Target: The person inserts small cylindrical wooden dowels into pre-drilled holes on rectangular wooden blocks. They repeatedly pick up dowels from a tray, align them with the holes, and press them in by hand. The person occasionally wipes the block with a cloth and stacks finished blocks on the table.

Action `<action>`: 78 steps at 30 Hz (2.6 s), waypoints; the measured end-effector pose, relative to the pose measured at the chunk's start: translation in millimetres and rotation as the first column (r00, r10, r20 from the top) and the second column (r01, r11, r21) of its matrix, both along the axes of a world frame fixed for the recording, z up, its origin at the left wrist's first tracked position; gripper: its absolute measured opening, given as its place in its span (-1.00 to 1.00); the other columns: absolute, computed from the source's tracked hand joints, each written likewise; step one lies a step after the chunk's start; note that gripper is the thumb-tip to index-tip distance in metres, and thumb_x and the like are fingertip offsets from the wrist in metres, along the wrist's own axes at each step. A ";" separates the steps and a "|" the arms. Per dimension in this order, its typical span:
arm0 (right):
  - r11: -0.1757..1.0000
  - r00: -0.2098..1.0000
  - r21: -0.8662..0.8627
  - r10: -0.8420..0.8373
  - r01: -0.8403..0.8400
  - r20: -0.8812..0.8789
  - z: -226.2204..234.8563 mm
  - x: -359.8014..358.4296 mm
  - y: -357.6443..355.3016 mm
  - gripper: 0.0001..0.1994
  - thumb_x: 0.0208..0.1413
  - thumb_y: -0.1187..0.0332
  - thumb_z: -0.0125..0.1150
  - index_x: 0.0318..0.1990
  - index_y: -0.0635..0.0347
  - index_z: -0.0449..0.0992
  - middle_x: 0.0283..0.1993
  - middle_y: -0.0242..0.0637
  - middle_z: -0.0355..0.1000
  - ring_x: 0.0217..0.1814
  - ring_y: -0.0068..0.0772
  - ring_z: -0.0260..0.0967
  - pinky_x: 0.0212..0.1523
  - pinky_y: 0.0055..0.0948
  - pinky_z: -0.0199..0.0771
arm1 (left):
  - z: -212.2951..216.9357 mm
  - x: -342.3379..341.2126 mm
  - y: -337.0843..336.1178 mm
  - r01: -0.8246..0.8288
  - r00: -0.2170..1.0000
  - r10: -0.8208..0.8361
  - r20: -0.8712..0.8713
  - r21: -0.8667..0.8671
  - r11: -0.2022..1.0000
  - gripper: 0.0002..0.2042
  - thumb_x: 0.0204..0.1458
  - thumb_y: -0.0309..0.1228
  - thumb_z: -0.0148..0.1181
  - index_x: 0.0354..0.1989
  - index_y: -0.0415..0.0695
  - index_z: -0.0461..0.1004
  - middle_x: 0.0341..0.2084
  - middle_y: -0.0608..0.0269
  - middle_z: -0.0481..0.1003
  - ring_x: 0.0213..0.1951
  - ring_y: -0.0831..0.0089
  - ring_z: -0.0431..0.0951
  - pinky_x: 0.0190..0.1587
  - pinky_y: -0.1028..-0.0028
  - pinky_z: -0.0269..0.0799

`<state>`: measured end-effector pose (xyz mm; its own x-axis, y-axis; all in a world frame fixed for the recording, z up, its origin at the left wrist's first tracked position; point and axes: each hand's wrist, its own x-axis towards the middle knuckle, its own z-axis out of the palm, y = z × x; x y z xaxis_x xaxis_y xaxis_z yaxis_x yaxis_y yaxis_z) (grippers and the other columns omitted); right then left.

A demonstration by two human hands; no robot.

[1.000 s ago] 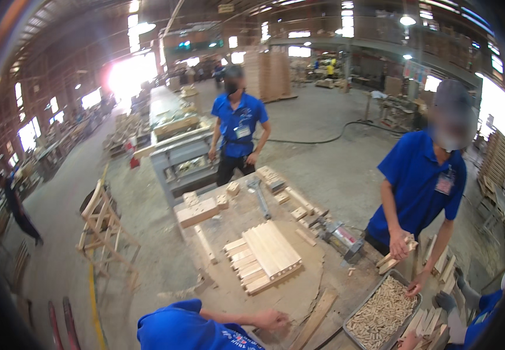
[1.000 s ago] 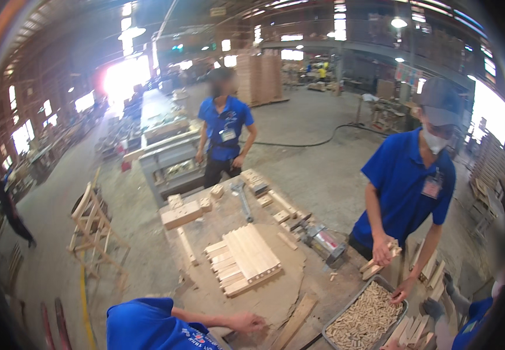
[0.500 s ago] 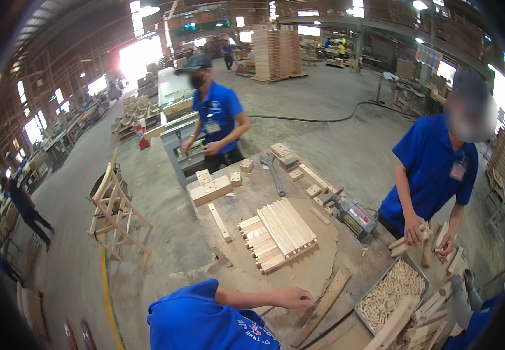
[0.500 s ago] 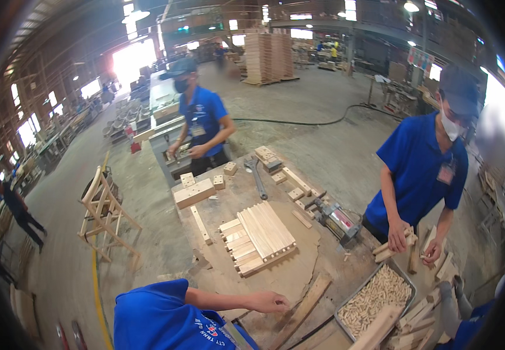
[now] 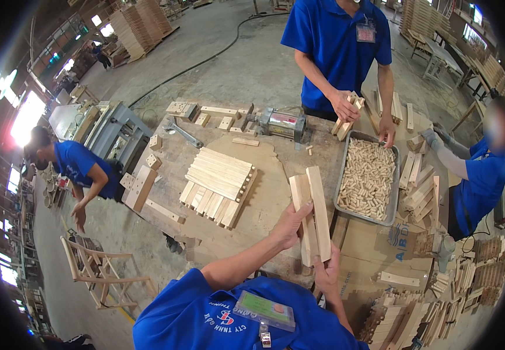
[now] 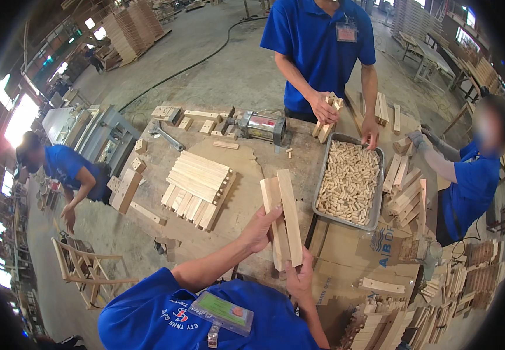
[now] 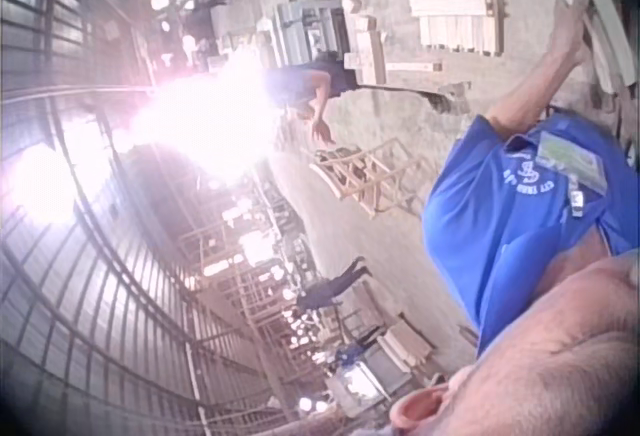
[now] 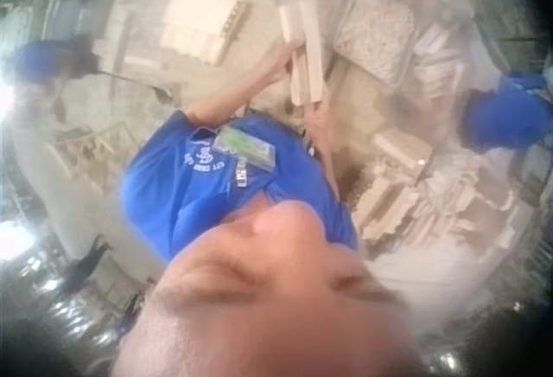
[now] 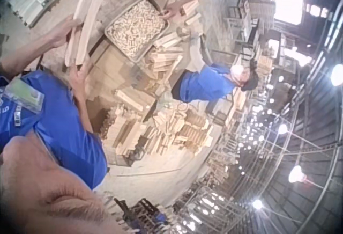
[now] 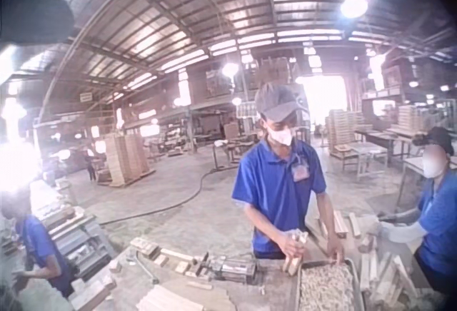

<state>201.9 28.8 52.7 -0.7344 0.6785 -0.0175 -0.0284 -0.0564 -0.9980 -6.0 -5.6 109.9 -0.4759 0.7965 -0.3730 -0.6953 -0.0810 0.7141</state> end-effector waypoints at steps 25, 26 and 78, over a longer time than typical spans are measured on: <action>0.915 0.942 0.228 0.331 -0.333 0.048 47.3 -73.0 11.6 -0.48 0.49 0.21 0.02 0.45 0.29 0.17 0.14 -0.06 0.46 0.14 -0.22 0.47 0.19 -0.17 0.46 | 12.0 -17.6 -34.6 -0.091 0.904 0.117 -0.412 0.084 0.992 -0.46 0.44 -0.06 0.15 0.36 -0.24 0.32 0.02 0.08 0.61 0.02 0.35 0.63 0.11 0.29 0.58; 0.908 0.933 0.220 0.336 -0.356 0.126 53.6 -72.5 11.4 -0.48 0.51 0.16 -0.04 0.45 0.30 0.17 0.13 0.03 0.46 0.13 -0.10 0.50 0.19 -0.13 0.47 | 18.1 -18.6 -37.7 -0.061 0.874 0.063 -0.482 0.020 0.998 -0.49 0.41 -0.05 0.20 0.25 -0.28 0.46 -0.04 0.13 0.66 0.00 0.38 0.65 0.11 0.31 0.58; 0.785 0.882 0.424 0.321 -0.452 0.346 3.8 -109.5 -8.0 -0.29 0.10 -0.07 0.51 0.28 0.20 0.48 0.04 0.02 0.59 0.08 0.12 0.59 0.10 -0.03 0.58 | -10.4 -41.7 -106.2 -0.355 0.758 0.241 -0.606 -0.073 0.932 -0.53 0.24 -0.39 0.32 0.24 -0.30 0.34 -0.19 0.02 0.63 -0.11 0.33 0.64 0.05 0.30 0.56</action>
